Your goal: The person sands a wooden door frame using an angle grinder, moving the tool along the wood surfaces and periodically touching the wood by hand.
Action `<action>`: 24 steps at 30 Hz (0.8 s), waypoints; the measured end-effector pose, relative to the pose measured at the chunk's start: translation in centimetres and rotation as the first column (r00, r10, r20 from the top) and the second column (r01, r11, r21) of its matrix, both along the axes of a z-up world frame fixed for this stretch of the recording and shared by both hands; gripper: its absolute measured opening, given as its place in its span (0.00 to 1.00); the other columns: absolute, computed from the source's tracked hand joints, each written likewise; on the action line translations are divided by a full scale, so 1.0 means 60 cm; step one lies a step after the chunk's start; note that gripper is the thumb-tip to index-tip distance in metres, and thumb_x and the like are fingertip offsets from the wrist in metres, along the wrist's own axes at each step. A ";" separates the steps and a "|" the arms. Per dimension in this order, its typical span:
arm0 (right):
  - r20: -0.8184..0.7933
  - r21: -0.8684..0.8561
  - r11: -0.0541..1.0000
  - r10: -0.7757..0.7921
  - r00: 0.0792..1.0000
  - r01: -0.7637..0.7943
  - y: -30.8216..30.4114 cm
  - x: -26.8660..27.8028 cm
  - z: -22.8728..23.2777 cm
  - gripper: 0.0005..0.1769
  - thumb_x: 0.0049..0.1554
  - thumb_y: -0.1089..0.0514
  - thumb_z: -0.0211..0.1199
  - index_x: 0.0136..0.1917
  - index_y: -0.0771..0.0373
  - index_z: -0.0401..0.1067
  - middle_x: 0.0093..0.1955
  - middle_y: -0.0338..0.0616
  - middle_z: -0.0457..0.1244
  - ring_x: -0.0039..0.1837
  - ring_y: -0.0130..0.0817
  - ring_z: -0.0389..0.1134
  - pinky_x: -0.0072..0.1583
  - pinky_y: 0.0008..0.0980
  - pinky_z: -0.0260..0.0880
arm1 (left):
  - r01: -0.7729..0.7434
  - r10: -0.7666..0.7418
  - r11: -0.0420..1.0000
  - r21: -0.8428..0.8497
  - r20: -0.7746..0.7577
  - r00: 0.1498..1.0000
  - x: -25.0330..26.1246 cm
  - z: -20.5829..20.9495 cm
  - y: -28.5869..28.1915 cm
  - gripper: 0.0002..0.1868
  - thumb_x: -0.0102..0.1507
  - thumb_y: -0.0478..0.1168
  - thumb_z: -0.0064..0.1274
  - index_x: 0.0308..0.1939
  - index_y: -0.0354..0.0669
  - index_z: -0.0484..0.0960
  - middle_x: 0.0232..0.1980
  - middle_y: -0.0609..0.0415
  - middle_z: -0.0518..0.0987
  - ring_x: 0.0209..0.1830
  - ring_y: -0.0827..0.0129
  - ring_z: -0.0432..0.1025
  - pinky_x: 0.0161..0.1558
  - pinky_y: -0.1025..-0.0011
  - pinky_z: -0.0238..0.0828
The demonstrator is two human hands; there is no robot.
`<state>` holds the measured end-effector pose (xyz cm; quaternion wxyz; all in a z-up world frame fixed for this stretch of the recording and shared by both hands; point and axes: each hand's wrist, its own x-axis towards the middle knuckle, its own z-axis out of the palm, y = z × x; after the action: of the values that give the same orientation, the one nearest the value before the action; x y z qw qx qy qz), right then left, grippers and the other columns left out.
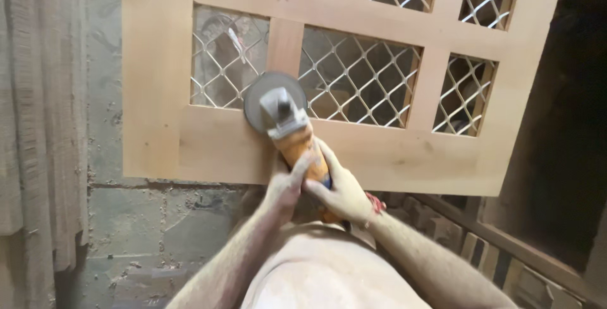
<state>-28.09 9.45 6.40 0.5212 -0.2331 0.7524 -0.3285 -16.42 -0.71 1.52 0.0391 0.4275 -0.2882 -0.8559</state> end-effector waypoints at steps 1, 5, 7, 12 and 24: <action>-0.005 0.004 1.000 0.031 0.999 -0.031 0.014 0.000 0.006 0.50 0.54 0.50 0.67 0.82 0.53 0.46 0.65 0.54 0.67 0.67 0.45 0.71 0.66 0.39 0.69 | -0.013 0.013 0.999 0.043 0.007 1.000 0.009 0.002 0.015 0.39 0.64 0.53 0.58 0.71 0.33 0.65 0.60 0.45 0.79 0.57 0.62 0.76 0.55 0.65 0.76; 0.035 -0.009 0.994 0.105 0.994 -0.105 0.086 -0.011 0.011 0.50 0.55 0.50 0.68 0.82 0.56 0.46 0.68 0.56 0.65 0.70 0.47 0.69 0.67 0.39 0.67 | 0.068 -0.072 0.989 0.133 0.030 0.997 0.021 0.009 0.073 0.39 0.62 0.51 0.57 0.72 0.42 0.60 0.64 0.48 0.75 0.62 0.65 0.74 0.59 0.66 0.74; 0.054 0.045 0.996 0.079 0.995 -0.081 0.133 -0.026 0.010 0.50 0.55 0.49 0.68 0.83 0.56 0.45 0.68 0.55 0.65 0.70 0.46 0.69 0.68 0.38 0.66 | 0.181 -0.186 0.972 0.151 0.024 0.982 0.001 0.013 0.101 0.38 0.63 0.51 0.57 0.72 0.41 0.62 0.65 0.47 0.76 0.63 0.64 0.74 0.60 0.66 0.75; 0.043 0.071 0.989 -0.130 0.991 0.127 0.285 -0.082 0.010 0.50 0.54 0.56 0.68 0.82 0.56 0.46 0.67 0.52 0.66 0.68 0.39 0.69 0.67 0.36 0.67 | 0.400 -0.399 0.884 0.243 -0.055 0.915 -0.108 0.016 0.191 0.37 0.61 0.49 0.58 0.71 0.41 0.63 0.63 0.47 0.77 0.61 0.64 0.75 0.58 0.64 0.75; 0.092 -0.114 0.921 -0.364 0.927 0.373 0.392 -0.327 -0.020 0.46 0.58 0.61 0.64 0.83 0.59 0.45 0.74 0.48 0.58 0.75 0.34 0.58 0.72 0.35 0.59 | 0.252 -0.252 0.968 -0.020 -0.116 0.961 -0.402 -0.056 0.348 0.37 0.62 0.51 0.60 0.69 0.40 0.63 0.62 0.49 0.76 0.61 0.67 0.73 0.60 0.67 0.72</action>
<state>-47.74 32.94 5.22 0.4595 -0.1091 0.7416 -0.4765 -40.52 20.14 -1.82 -0.0522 0.3363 -0.3396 -0.8768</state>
